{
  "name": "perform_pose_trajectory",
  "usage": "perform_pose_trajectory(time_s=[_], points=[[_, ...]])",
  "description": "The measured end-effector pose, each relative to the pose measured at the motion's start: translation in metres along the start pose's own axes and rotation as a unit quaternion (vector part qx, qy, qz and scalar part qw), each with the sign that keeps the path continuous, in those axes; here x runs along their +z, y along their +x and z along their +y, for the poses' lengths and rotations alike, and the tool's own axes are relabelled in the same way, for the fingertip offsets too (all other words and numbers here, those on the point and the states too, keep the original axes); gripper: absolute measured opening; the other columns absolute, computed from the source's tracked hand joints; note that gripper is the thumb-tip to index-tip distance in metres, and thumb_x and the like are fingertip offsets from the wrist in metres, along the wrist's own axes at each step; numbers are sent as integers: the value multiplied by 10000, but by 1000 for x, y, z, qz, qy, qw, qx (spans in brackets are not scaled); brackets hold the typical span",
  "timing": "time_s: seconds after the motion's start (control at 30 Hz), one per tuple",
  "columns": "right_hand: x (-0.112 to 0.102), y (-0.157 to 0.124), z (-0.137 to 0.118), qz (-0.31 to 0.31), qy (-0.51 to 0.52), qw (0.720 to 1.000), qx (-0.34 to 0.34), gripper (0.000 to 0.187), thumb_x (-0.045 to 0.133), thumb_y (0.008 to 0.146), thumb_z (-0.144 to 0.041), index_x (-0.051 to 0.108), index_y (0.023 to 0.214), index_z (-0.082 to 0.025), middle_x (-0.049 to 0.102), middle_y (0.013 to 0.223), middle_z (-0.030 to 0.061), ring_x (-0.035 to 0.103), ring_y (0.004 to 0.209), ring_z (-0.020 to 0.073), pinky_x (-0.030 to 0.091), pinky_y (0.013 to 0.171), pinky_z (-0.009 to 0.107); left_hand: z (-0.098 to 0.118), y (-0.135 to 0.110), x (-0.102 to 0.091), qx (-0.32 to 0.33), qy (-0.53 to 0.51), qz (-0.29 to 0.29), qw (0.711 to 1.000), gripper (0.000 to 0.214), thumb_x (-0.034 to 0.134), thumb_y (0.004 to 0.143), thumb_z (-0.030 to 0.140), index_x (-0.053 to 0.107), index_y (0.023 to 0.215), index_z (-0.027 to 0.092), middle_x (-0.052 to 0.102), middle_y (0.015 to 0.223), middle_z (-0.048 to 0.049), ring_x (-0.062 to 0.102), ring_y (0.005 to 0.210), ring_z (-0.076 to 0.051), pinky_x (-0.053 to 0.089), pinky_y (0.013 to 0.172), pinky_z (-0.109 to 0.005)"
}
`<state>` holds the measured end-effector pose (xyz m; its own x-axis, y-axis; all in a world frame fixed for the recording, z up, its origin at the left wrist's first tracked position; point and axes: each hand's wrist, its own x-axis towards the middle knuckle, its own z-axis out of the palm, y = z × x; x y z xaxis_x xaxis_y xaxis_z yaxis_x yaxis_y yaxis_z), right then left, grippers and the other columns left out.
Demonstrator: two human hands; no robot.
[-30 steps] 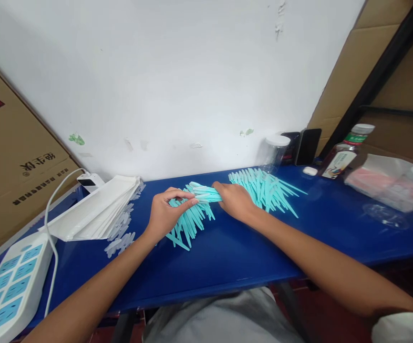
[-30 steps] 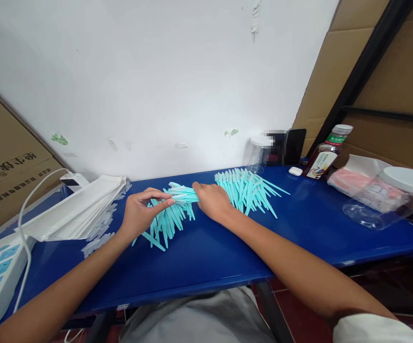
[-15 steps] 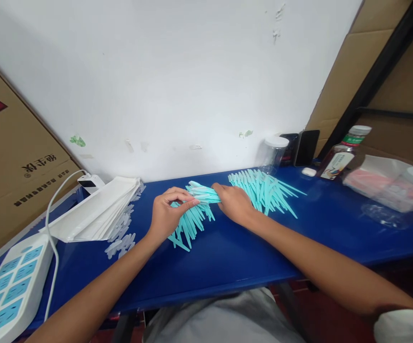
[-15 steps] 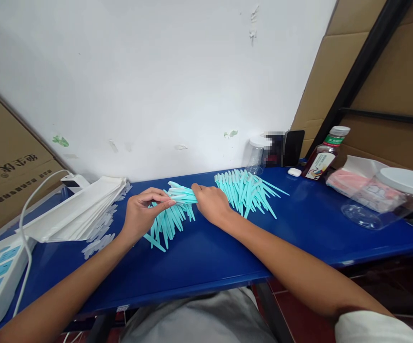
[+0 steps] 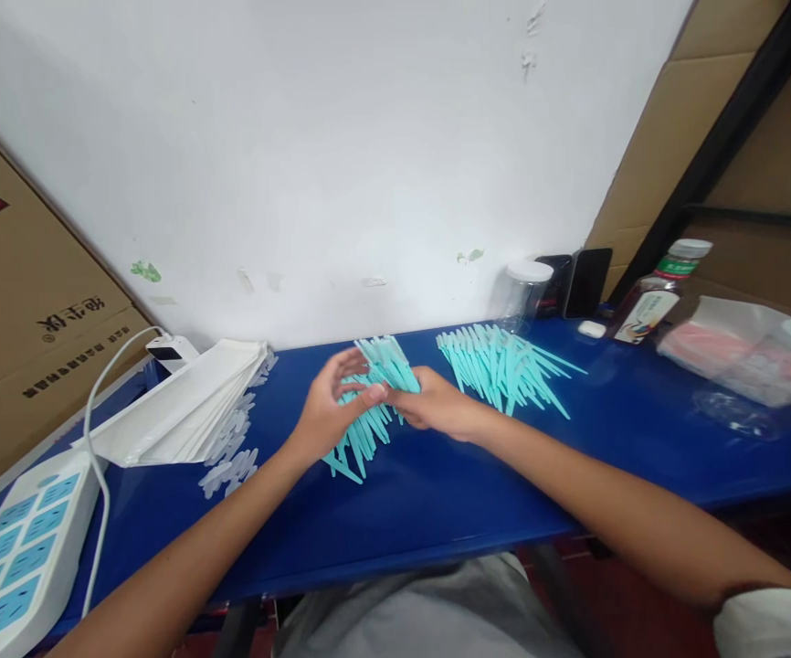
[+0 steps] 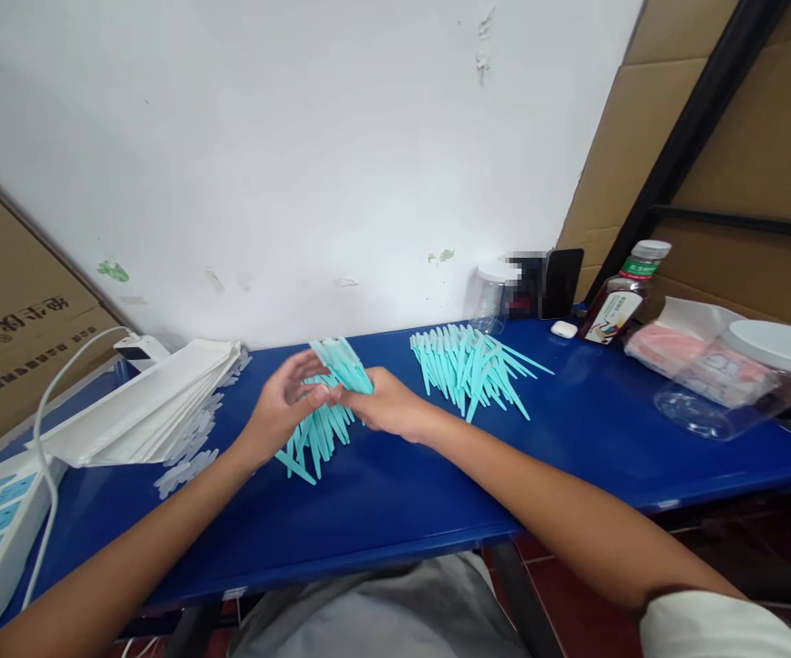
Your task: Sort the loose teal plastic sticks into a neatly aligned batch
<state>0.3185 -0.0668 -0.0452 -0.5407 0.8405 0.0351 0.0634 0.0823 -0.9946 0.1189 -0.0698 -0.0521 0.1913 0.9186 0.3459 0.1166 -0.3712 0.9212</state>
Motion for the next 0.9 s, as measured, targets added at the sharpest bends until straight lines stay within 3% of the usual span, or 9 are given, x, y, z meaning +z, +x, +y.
perform_pose_trajectory(time_s=[0.07, 0.13, 0.23, 0.33, 0.47, 0.6, 0.73, 0.8, 0.9], points=[[12, -7, -3, -70, 100, 992, 40, 356, 764, 827, -401, 464, 787, -213, 312, 554, -114, 222, 474, 64, 183, 449, 215, 2, -6, 4, -70, -26, -117, 990, 500, 765, 837, 556, 703, 1147, 168, 733, 1116, -115, 672, 1067, -295, 535, 896, -374], [22, -13, -4, -137, 148, 978, 55, 366, 779, 812, -328, 436, 751, -214, 314, 559, -118, 234, 470, 57, 185, 442, 202, 10, -13, 9, -123, -36, -178, 976, 461, 722, 869, 570, 745, 1085, 163, 762, 971, -90, 700, 980, -290, 537, 885, -375], [29, -15, -1, -200, 162, 963, 76, 388, 733, 856, -319, 448, 628, -187, 417, 550, -74, 388, 470, 70, 323, 455, 215, 25, -22, 15, -190, -76, -211, 956, 534, 643, 919, 586, 704, 1291, 207, 768, 791, -64, 744, 799, -281, 569, 763, -372], [29, -13, 0, -207, 119, 970, 53, 297, 687, 909, -305, 611, 672, -144, 602, 634, 2, 614, 626, 129, 521, 690, 284, 32, -25, 16, -260, -99, -224, 934, 632, 580, 925, 648, 666, 1381, 218, 663, 502, -32, 701, 523, -266, 549, 581, -350], [28, -13, -5, -200, 69, 976, 54, 291, 621, 978, -364, 672, 800, -139, 689, 775, 45, 671, 796, 161, 545, 854, 323, 28, -24, 14, -279, -131, -203, 929, 560, 601, 924, 627, 720, 1318, 246, 512, 360, 21, 578, 378, -193, 505, 513, -309], [24, -14, -2, -120, -70, 990, 6, 319, 621, 975, -486, 644, 941, -169, 658, 808, 20, 618, 741, 149, 505, 687, 267, 24, -17, 9, -254, -147, -163, 942, 473, 645, 904, 620, 791, 1141, 237, 721, 633, -54, 638, 507, -195, 484, 498, -303], [18, -10, 9, 36, -249, 962, -101, 472, 592, 961, -575, 519, 695, -192, 473, 646, -32, 427, 561, 115, 308, 539, 261, 19, -8, 3, -198, -165, -104, 960, 440, 665, 898, 623, 792, 1033, 224, 788, 1105, -113, 725, 964, -278, 563, 796, -374], [16, -8, 12, 73, -276, 948, -138, 513, 524, 1003, -541, 450, 630, -196, 442, 606, -33, 417, 548, 112, 291, 558, 263, 15, -5, 1, -181, -173, -84, 965, 450, 680, 890, 622, 790, 1040, 212, 773, 1168, -122, 693, 1112, -307, 528, 956, -432], [17, -8, 12, 95, -285, 940, -159, 505, 459, 1035, -468, 428, 610, -198, 459, 576, -25, 446, 546, 119, 308, 581, 258, 11, -4, 1, -177, -178, -68, 966, 461, 698, 888, 604, 786, 1085, 196, 762, 1193, -136, 660, 1194, -327, 497, 1024, -468]])
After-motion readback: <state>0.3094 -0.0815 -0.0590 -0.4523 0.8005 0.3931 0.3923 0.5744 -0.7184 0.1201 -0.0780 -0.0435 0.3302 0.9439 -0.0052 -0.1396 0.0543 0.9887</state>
